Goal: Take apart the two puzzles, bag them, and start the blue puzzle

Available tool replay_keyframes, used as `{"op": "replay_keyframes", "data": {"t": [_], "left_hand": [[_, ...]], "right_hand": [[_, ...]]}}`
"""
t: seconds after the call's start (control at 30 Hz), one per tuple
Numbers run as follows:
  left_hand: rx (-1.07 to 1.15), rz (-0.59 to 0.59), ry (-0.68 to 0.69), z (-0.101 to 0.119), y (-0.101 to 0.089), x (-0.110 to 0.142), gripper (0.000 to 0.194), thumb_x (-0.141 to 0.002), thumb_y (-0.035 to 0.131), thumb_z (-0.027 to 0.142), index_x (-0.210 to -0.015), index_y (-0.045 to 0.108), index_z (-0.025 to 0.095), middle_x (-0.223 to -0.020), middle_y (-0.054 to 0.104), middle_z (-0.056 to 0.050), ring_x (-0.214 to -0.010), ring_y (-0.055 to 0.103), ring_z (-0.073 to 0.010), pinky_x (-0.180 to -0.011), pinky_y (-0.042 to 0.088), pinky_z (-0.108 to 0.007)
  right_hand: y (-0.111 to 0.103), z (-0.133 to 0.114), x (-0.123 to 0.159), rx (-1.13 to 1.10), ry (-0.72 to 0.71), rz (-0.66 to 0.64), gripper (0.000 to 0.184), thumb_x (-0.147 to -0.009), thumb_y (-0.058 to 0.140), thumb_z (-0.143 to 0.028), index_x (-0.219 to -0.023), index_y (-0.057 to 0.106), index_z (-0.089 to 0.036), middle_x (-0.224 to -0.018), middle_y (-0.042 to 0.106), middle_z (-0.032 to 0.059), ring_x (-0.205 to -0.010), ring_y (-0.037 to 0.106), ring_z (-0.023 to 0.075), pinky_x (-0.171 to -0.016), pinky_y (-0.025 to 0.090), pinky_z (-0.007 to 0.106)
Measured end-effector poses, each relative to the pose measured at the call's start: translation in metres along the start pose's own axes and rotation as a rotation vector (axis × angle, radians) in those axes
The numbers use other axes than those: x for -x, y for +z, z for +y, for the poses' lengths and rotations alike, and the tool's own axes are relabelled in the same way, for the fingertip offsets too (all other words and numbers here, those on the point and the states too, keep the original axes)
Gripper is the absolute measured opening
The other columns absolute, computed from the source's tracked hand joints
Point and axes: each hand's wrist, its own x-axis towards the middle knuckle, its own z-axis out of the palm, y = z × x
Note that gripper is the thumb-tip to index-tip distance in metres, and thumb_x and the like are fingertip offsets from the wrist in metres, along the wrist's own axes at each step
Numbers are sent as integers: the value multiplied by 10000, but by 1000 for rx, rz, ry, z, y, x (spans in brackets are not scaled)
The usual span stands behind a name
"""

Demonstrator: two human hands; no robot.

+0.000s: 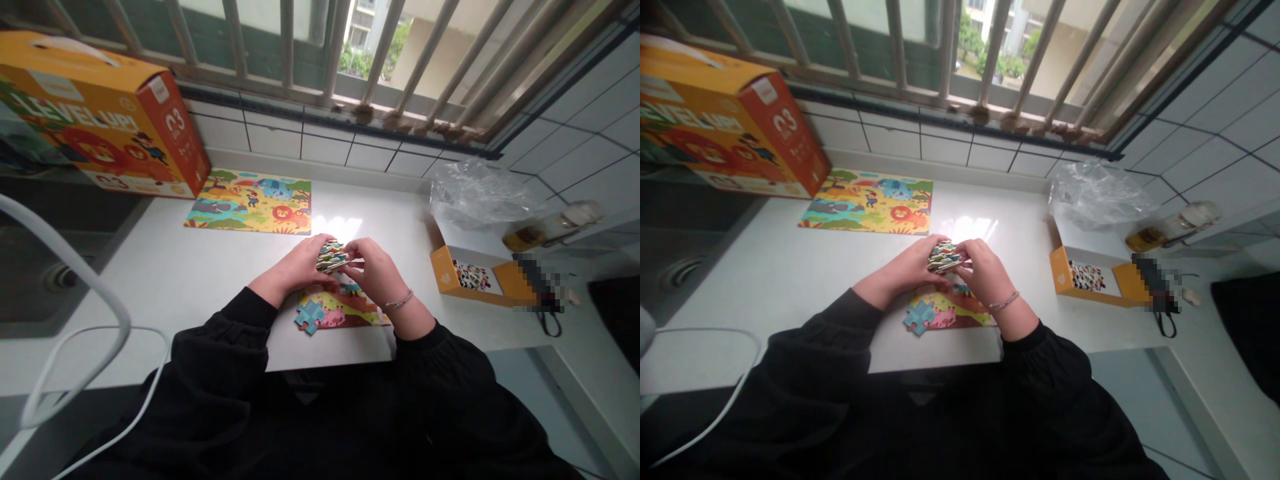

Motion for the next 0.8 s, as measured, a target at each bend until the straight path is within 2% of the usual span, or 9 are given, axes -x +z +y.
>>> {"op": "replay_keyframes", "data": {"t": [0.07,0.17,0.23,0.3,0.37,0.47,0.6,0.73,0.8], "left_hand": [[-6,10,1,1,1,0,834,-670,1013,359,-1379,588,243,-1349,690,-134,-1250,668,-368,-1078,539,-519],[-5,28,5,2,1,1,609,-820,906,391,-1329,604,250,-1289,713,-119,-1193,692,-340,-1047,551,-502],[-6,40,1,4,1,1,511,-877,845,373,-1310,605,247,-1269,720,-114,-1169,702,-325,-1036,557,-488],[-14,52,-8,5,1,2,509,-879,832,349,-1316,598,237,-1283,718,-118,-1175,703,-319,-1044,558,-476],[-28,63,-16,5,1,2,516,-874,832,341,-1319,596,229,-1293,715,-122,-1183,701,-319,-1053,557,-473],[-51,80,-28,4,2,1,527,-863,842,349,-1314,600,225,-1294,715,-129,-1194,696,-329,-1063,552,-486],[-35,71,-40,2,2,1,568,-848,867,362,-1329,594,234,-1314,714,-130,-1214,697,-330,-1076,552,-491],[-34,61,-34,1,1,3,620,-835,889,365,-1359,580,243,-1358,697,-132,-1266,680,-336,-1116,542,-501],[-35,60,-31,2,1,3,622,-827,893,340,-1356,581,245,-1353,698,-128,-1262,681,-337,-1114,543,-501]], "right_hand": [[-1,-1,4,-64,31,17,237,-923,742,-182,-1130,643,-242,-1145,650,65,-1009,695,215,-806,684,357],[-4,-9,12,-72,4,33,193,-980,685,-199,-1163,657,-252,-1178,678,74,-1054,713,226,-818,695,365],[-4,-21,21,36,-48,77,125,-1036,646,-219,-1152,679,-250,-1136,699,82,-1062,709,243,-868,673,396],[0,-37,34,180,-81,70,70,-1073,655,-285,-1112,699,-246,-1061,718,87,-1036,702,270,-916,637,444],[11,-55,48,283,-86,-59,182,-1041,751,-409,-1100,710,-242,-1047,731,104,-1025,700,308,-938,614,492],[32,-77,65,416,-51,-237,511,-868,929,-537,-1184,692,-212,-1188,716,172,-1073,687,384,-918,611,556],[43,-81,68,397,-60,-285,506,-828,974,-424,-1154,644,-223,-1202,709,160,-1112,676,380,-922,600,532],[26,-64,62,181,17,-306,249,-931,848,-249,-1053,631,-250,-1089,742,64,-993,712,269,-836,583,396],[13,-56,59,91,58,-253,123,-991,741,-187,-1008,642,-259,-995,736,24,-879,699,214,-789,568,349]]}}
